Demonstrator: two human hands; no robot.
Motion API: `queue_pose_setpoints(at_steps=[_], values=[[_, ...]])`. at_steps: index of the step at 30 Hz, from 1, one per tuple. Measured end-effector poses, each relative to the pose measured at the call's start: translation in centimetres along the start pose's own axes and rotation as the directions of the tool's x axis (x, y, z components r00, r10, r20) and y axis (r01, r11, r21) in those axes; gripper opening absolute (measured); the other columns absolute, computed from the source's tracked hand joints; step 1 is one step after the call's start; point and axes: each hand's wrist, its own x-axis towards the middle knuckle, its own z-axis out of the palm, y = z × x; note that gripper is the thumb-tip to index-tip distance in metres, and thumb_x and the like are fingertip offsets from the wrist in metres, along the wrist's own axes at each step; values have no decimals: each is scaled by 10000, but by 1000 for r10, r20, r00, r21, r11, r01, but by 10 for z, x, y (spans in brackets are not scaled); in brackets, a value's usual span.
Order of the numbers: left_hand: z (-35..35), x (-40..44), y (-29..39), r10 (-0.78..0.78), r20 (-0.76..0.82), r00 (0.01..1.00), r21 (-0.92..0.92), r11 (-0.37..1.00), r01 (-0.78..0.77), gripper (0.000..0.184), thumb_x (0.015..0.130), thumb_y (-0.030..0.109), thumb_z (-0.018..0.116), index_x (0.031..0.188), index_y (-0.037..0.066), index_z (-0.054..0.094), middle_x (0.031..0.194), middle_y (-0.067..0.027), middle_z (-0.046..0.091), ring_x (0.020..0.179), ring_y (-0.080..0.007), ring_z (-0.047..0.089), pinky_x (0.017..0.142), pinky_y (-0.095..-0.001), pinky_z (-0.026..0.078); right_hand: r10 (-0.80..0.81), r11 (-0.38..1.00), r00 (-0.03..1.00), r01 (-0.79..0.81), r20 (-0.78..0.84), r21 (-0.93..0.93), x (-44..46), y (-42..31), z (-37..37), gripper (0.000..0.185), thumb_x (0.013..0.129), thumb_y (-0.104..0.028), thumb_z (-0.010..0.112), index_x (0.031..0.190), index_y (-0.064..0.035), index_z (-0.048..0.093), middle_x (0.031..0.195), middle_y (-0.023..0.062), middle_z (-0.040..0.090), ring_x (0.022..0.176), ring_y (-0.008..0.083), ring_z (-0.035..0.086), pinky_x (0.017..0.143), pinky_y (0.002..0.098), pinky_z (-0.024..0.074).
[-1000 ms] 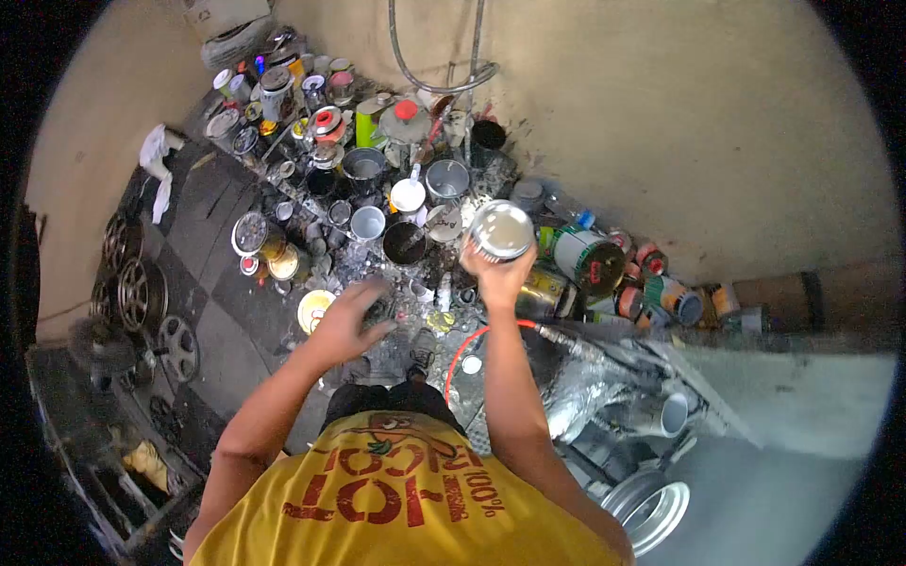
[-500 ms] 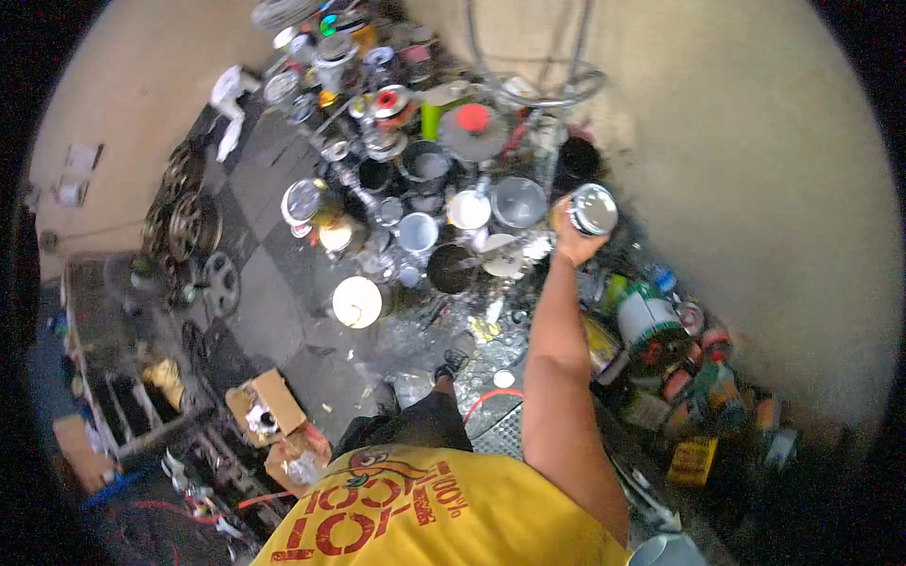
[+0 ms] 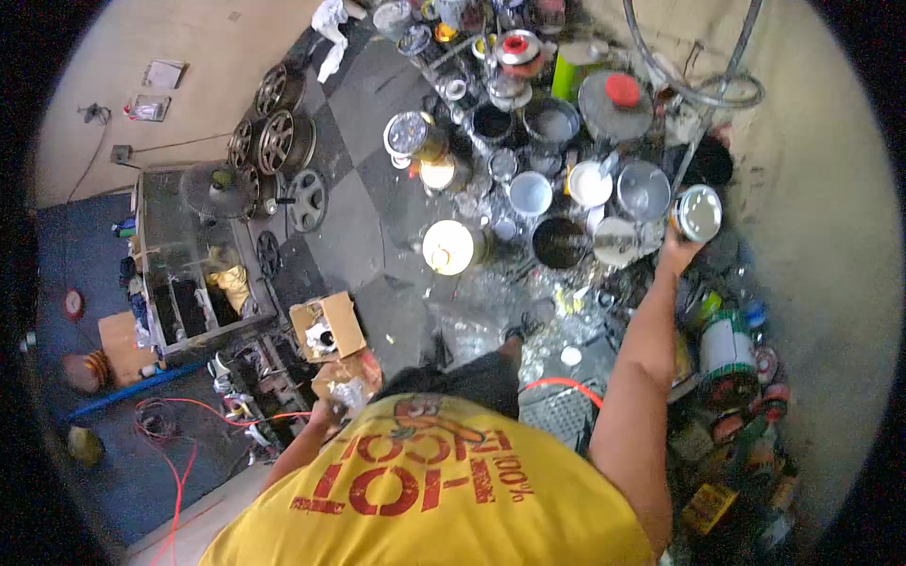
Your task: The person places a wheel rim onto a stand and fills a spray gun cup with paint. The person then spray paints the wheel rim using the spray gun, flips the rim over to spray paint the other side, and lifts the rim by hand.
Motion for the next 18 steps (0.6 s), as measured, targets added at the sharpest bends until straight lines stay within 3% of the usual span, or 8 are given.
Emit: queue_pose_setpoints(at_steps=[1, 4, 7, 8, 9, 13, 16, 18], values=[[-13, 9, 16, -48, 64, 997, 35, 998, 46, 187, 736, 177, 748, 917, 135, 773, 846, -188, 720, 799, -379, 704, 745, -458, 561, 87, 993, 994, -92, -71, -71, -2, 3, -1, 809, 804, -69, 743, 1478, -3, 301, 1480, 196, 422, 1367, 313, 414, 1145, 421, 292], [-42, 50, 43, 251, -194, 948, -1, 967, -256, 222, 868, 281, 657, 935, 81, 726, 923, -202, 708, 839, -380, 691, 734, -459, 547, -42, 977, 978, -3, -206, -214, -7, 23, -8, 784, 778, -102, 747, 1433, 18, 334, 1415, 230, 485, 1292, 334, 499, 1101, 435, 360], [-118, 95, 121, 452, 100, 886, 423, 787, -449, 270, 937, 292, 561, 977, 44, 661, 928, -227, 666, 805, -410, 640, 751, -467, 527, 202, 771, 770, -506, -605, -387, -29, -16, -16, 729, 725, -121, 821, 1313, 36, 419, 1218, 197, 613, 1024, 287, 628, 928, 399, 503], [-129, 120, 142, 293, 56, 955, 71, 952, -296, 281, 931, 299, 563, 964, 49, 687, 925, -247, 671, 870, -418, 663, 781, -483, 526, 260, 837, 689, -510, -676, -198, -43, -37, -11, 707, 726, -141, 807, 1292, 39, 422, 1150, 188, 622, 960, 283, 629, 889, 414, 513], [-137, 148, 161, 378, 19, 926, 80, 922, -378, 278, 920, 296, 567, 970, 57, 701, 939, -250, 674, 895, -419, 665, 790, -488, 526, 325, 878, 603, -479, -729, -5, -60, -60, -3, 686, 728, -161, 793, 1271, 42, 426, 1082, 178, 631, 895, 278, 630, 849, 429, 522], [-176, 235, 266, 624, 103, 774, 160, 758, -632, 290, 890, 321, 582, 1003, 101, 733, 1002, -235, 688, 929, -415, 665, 812, -490, 529, 295, 950, 869, -223, -397, 216, -186, -164, 44, 450, 878, -57, 630, 1264, -10, 404, 999, 82, 565, 785, 160, 539, 675, 332, 500], [-155, 321, 313, 780, 160, 605, 8, 612, -791, 339, 846, 394, 648, 1026, 124, 747, 1000, -219, 706, 948, -386, 685, 829, -470, 534, 169, 953, 983, -145, 68, -266, -343, -214, 58, 195, 932, -40, 588, 1126, -26, 567, 965, 40, 588, 833, 163, 570, 766, 299, 485], [-124, 380, 330, 769, 203, 606, -60, 627, -777, 366, 837, 405, 669, 1052, 119, 746, 999, -206, 716, 948, -367, 695, 831, -460, 536, 470, 731, 873, -302, 131, -612, -461, -262, 68, 342, 948, -58, 600, 1281, 8, 560, 1086, 67, 634, 952, 145, 598, 864, 318, 490]])
